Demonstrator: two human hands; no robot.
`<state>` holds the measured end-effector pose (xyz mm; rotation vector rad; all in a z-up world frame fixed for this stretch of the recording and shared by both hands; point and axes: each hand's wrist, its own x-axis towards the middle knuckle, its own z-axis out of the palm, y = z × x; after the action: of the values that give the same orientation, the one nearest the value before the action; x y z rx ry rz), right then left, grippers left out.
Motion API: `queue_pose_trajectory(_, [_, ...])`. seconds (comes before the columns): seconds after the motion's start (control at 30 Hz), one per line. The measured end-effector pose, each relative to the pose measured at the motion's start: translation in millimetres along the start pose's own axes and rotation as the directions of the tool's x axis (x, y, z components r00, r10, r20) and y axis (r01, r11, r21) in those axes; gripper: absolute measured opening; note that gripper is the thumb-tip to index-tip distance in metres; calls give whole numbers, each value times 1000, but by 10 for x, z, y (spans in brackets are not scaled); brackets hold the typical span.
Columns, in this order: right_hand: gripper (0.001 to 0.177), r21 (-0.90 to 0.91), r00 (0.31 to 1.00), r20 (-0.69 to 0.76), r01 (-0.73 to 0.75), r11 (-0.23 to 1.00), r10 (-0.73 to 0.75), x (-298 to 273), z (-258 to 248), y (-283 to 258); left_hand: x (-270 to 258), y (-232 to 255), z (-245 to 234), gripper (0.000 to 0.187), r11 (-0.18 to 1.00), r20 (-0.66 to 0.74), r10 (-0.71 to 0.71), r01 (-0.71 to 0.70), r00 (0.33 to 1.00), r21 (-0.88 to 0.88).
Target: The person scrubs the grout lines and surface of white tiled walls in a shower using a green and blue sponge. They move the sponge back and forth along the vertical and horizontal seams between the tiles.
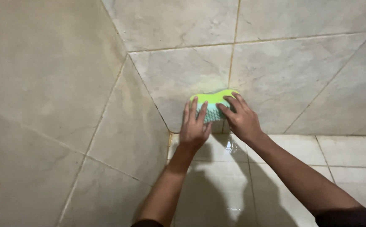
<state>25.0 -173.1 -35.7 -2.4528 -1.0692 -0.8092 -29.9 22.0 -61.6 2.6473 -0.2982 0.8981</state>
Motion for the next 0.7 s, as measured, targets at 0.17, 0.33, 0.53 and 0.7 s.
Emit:
queue_pose_trajectory(0.17, [43,35,994,-113,7,999,-3,130,-60,-39,-35,31,-52,57,998,-117,-1,-7,993,-67])
queue_pose_trajectory(0.33, [39,44,982,-188,-13,999,22,260,-177,-109,172,83,-144,47,999,-199,-31,22,979,-49])
queue_pose_trajectory(0.53, [39,79,980,-162,-106,991,118,303,-283,24,391,171,-213,36,1000,-232,18,-21,973,-14])
queue_pose_trajectory(0.7, [35,61,964,-212,-151,987,161,603,-655,135,799,394,-317,36,994,-230,-75,54,970,-98])
